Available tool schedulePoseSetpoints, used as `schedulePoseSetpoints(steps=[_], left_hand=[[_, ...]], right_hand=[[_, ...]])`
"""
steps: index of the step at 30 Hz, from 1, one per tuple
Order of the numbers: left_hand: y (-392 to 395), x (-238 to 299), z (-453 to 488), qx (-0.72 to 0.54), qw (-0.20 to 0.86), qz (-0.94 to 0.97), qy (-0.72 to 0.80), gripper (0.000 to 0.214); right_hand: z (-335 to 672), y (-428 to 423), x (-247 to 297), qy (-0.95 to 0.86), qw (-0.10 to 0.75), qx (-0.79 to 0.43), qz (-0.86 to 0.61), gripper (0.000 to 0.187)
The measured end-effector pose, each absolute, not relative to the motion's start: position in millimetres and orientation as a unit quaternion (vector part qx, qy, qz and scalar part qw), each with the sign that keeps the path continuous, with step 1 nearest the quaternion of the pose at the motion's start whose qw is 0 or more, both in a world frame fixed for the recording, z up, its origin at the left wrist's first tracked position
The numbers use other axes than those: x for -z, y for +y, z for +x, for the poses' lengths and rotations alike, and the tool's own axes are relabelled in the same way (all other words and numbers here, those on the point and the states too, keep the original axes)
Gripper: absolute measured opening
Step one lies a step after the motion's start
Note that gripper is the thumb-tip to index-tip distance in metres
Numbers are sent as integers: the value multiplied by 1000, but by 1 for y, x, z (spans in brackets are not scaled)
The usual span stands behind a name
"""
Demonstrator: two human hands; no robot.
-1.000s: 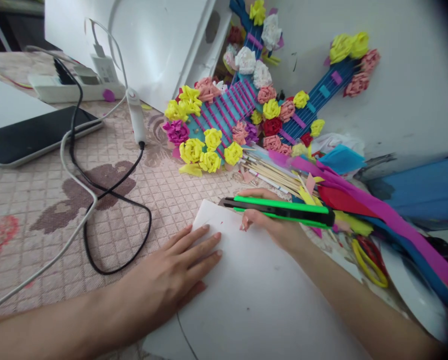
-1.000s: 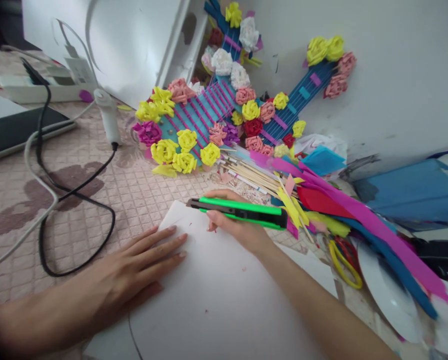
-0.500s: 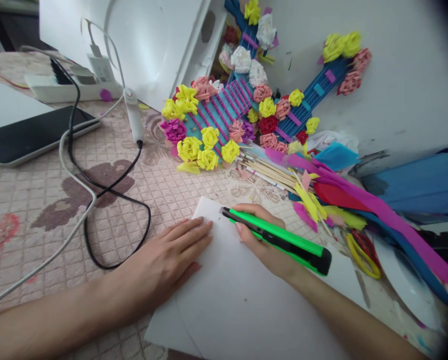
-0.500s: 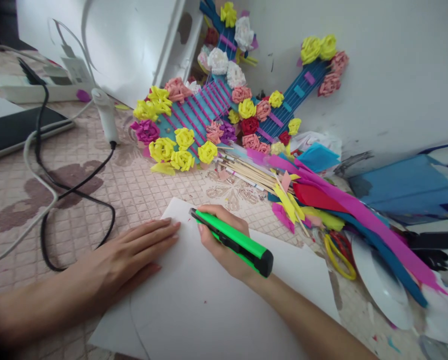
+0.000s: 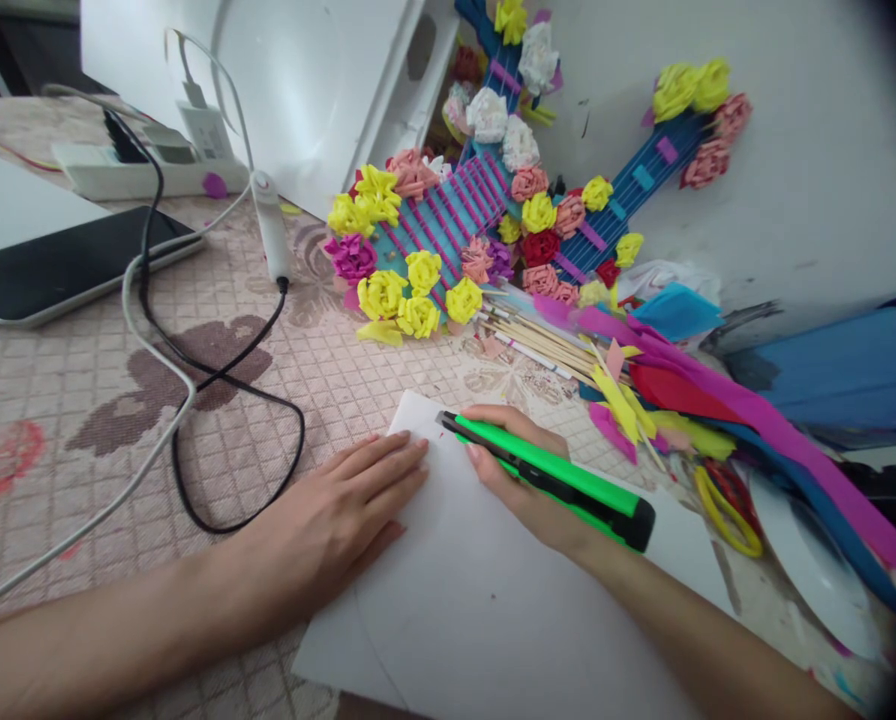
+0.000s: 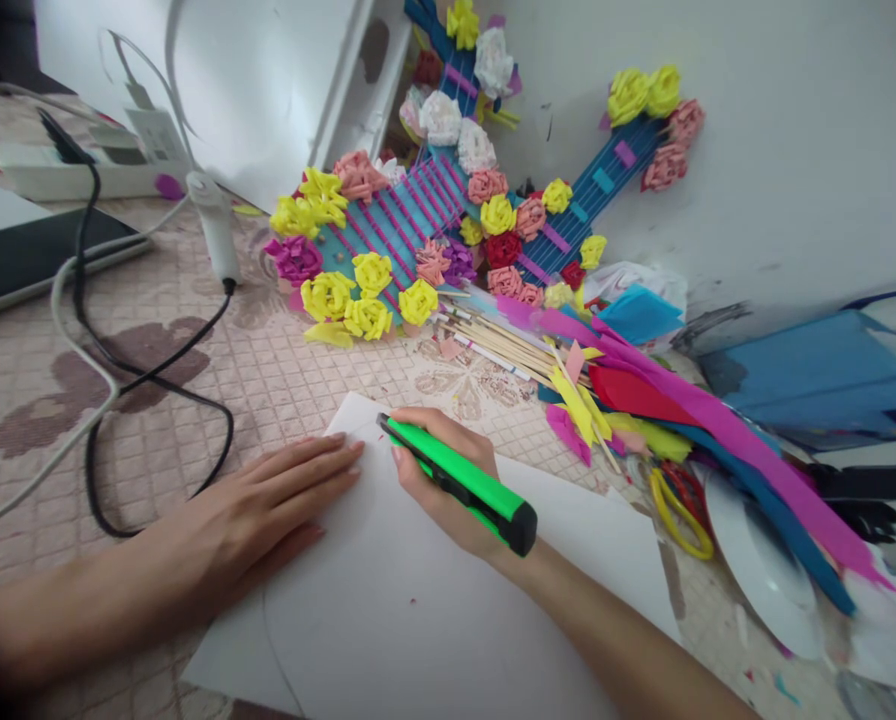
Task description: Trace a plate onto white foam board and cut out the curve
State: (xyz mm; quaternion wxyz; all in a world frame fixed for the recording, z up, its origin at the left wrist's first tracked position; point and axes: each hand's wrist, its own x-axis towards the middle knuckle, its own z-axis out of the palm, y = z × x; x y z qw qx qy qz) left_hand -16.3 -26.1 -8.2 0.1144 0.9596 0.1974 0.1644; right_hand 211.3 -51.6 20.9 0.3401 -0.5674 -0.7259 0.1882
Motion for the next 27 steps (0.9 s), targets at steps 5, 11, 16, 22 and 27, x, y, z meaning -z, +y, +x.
schedulePoseSetpoints(steps=[5, 11, 16, 22, 27], left_hand=[[-26, 9, -17, -161, 122, 958, 202, 40], [-26, 11, -17, -170, 119, 958, 196, 39], [-26, 10, -16, -164, 111, 960, 198, 39], [-27, 9, -17, -164, 129, 957, 199, 39], [-27, 12, -18, -167, 143, 953, 207, 41]], right_hand=[[209, -50, -21, -736, 345, -178, -555, 23], [209, -52, -18, -756, 337, -154, -540, 26], [210, -53, -17, -756, 335, -151, -542, 25], [209, -50, -18, -761, 334, -154, -535, 25], [210, -52, -18, -761, 333, -157, -534, 27]])
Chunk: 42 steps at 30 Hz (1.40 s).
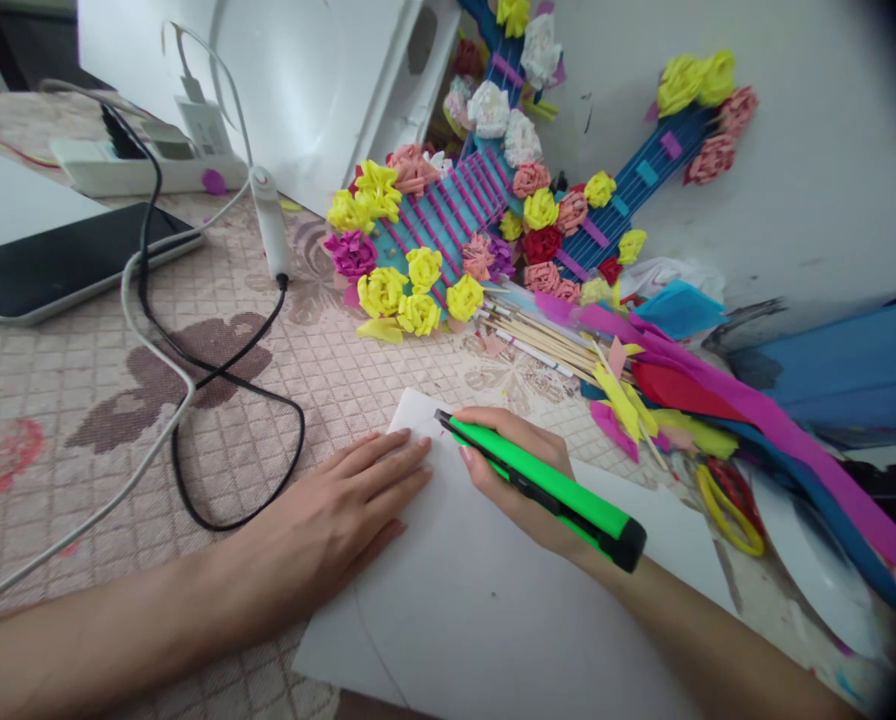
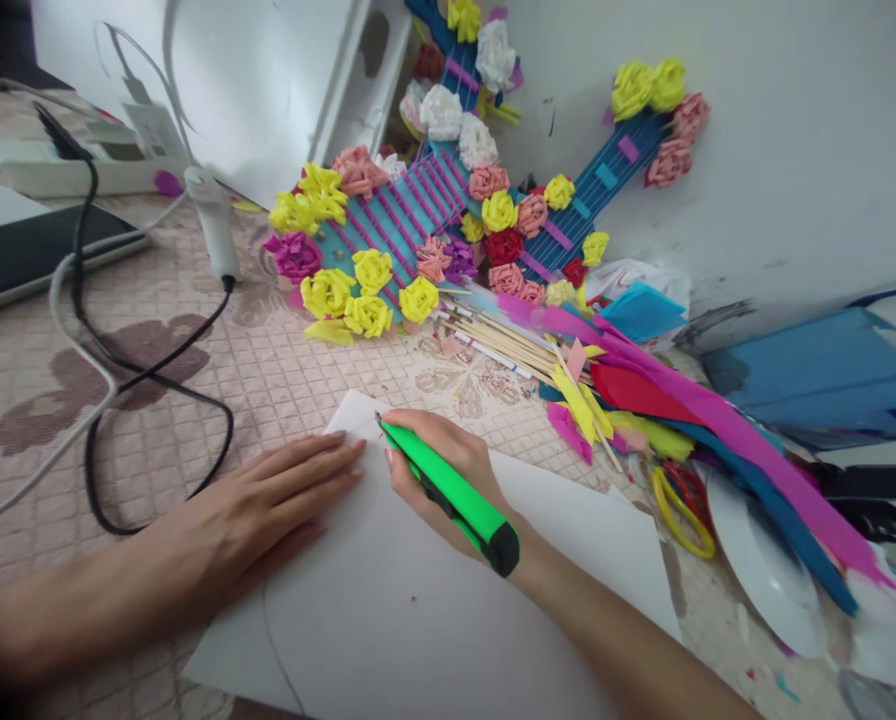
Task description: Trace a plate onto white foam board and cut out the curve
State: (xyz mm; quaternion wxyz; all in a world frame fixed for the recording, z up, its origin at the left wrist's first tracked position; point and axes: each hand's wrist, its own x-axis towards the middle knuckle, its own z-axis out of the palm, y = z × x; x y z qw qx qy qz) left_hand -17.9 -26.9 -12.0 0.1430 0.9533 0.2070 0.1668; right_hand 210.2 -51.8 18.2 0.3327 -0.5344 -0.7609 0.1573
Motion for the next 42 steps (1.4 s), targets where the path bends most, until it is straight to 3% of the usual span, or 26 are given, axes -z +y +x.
schedulePoseSetpoints(steps=[42], left_hand=[[-30, 19, -20, -122, 83, 969, 200, 46]], right_hand=[[206, -75, -30, -737, 286, -179, -586, 23]])
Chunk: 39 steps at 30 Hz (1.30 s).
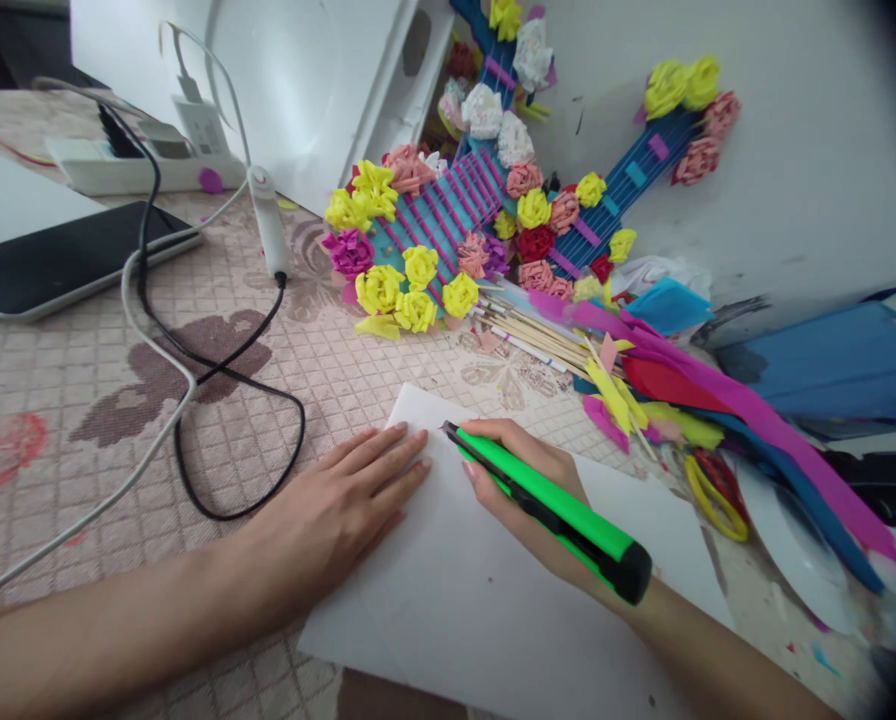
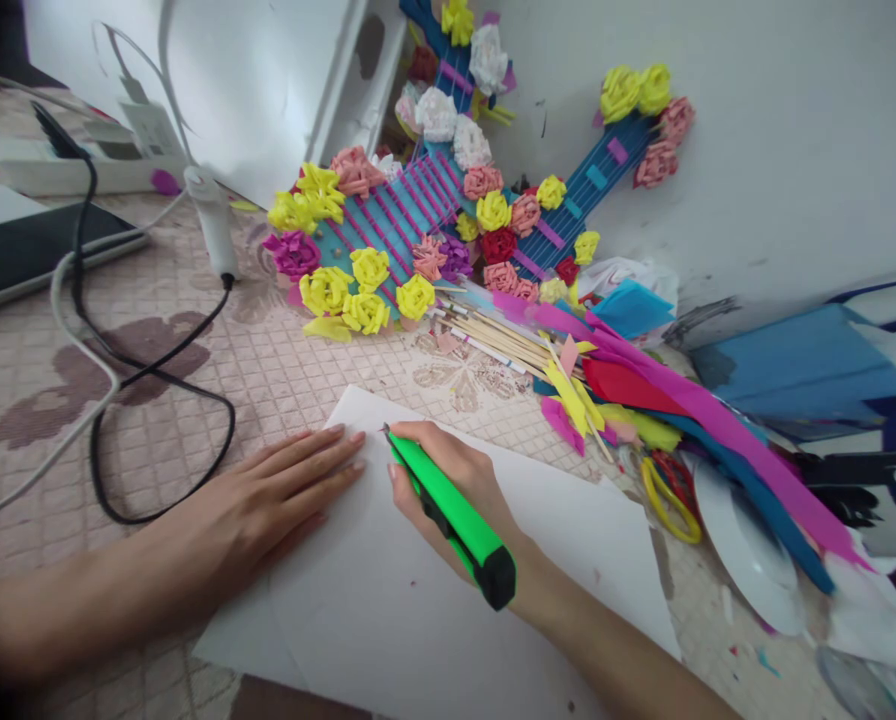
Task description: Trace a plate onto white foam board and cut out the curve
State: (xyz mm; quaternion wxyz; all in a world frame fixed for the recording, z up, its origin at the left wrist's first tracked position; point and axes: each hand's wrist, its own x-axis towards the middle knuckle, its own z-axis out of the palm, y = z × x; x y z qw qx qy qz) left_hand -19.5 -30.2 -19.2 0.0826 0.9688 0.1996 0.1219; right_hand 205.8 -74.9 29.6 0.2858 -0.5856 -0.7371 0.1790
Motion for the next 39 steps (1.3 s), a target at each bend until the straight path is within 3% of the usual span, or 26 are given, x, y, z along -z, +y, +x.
schedulePoseSetpoints(steps=[39], left_hand=[[-31, 14, -18, -132, 92, 966, 203, 43]], right_hand=[[200, -103, -22, -725, 283, -146, -611, 28]])
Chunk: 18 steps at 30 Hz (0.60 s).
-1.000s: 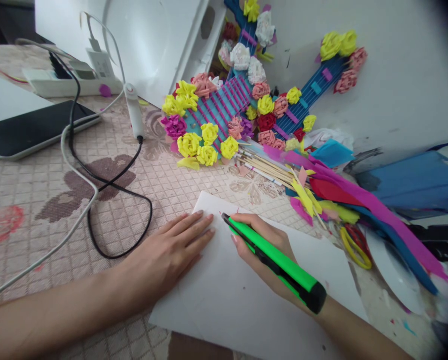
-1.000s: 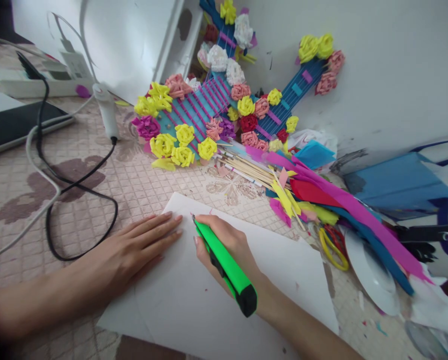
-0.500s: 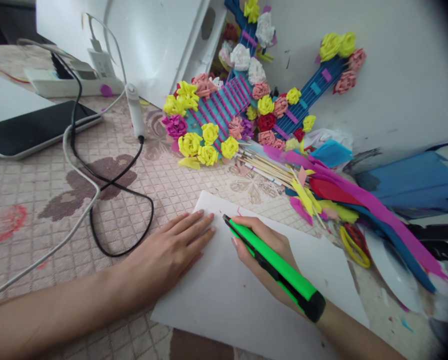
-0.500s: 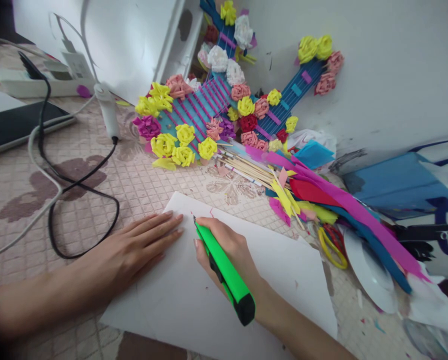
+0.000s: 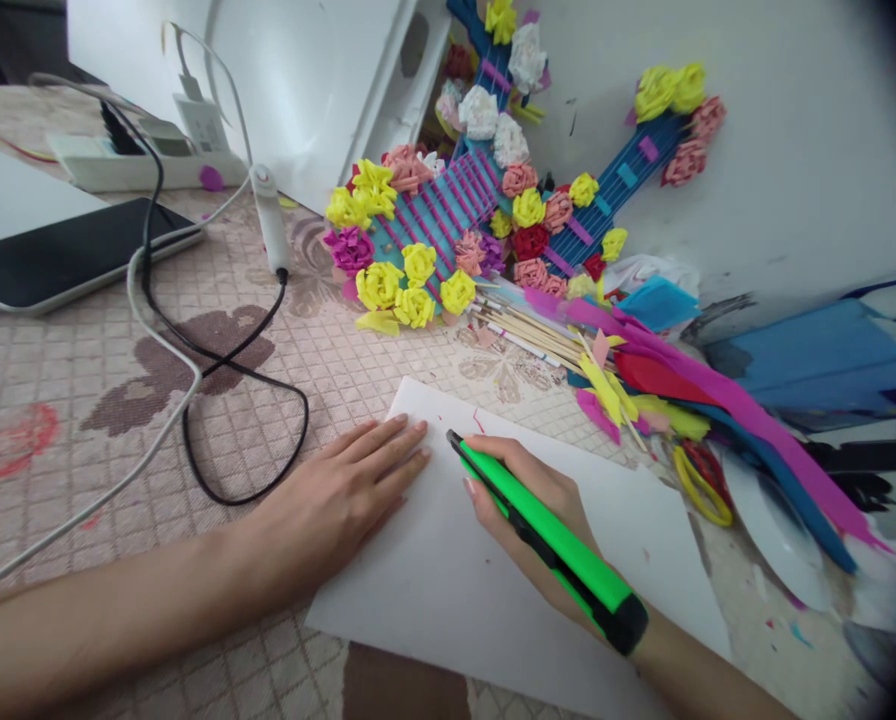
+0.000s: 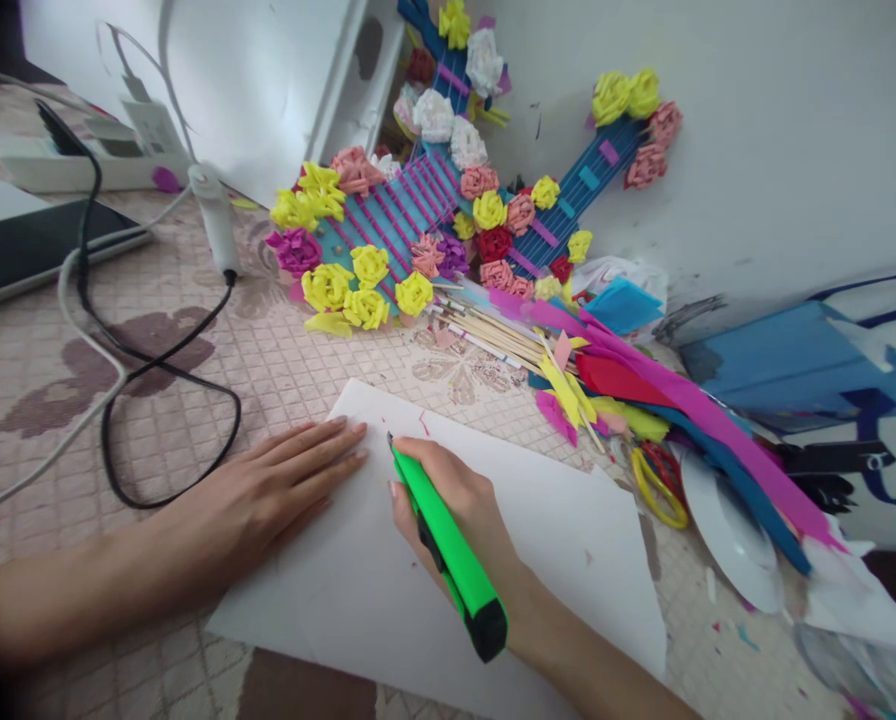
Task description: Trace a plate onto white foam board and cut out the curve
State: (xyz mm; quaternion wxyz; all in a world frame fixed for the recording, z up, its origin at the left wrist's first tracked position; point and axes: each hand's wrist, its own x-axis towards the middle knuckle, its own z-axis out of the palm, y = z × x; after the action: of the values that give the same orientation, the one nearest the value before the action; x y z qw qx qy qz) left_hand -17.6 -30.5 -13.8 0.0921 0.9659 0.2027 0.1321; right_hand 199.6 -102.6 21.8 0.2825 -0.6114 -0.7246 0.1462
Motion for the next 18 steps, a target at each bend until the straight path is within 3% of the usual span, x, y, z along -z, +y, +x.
schedulePoseSetpoints(steps=[18], left_hand=[[-31, 17, -17, -119, 78, 968, 208, 42]], right_hand=[[201, -117, -26, -725, 274, -157, -612, 26]])
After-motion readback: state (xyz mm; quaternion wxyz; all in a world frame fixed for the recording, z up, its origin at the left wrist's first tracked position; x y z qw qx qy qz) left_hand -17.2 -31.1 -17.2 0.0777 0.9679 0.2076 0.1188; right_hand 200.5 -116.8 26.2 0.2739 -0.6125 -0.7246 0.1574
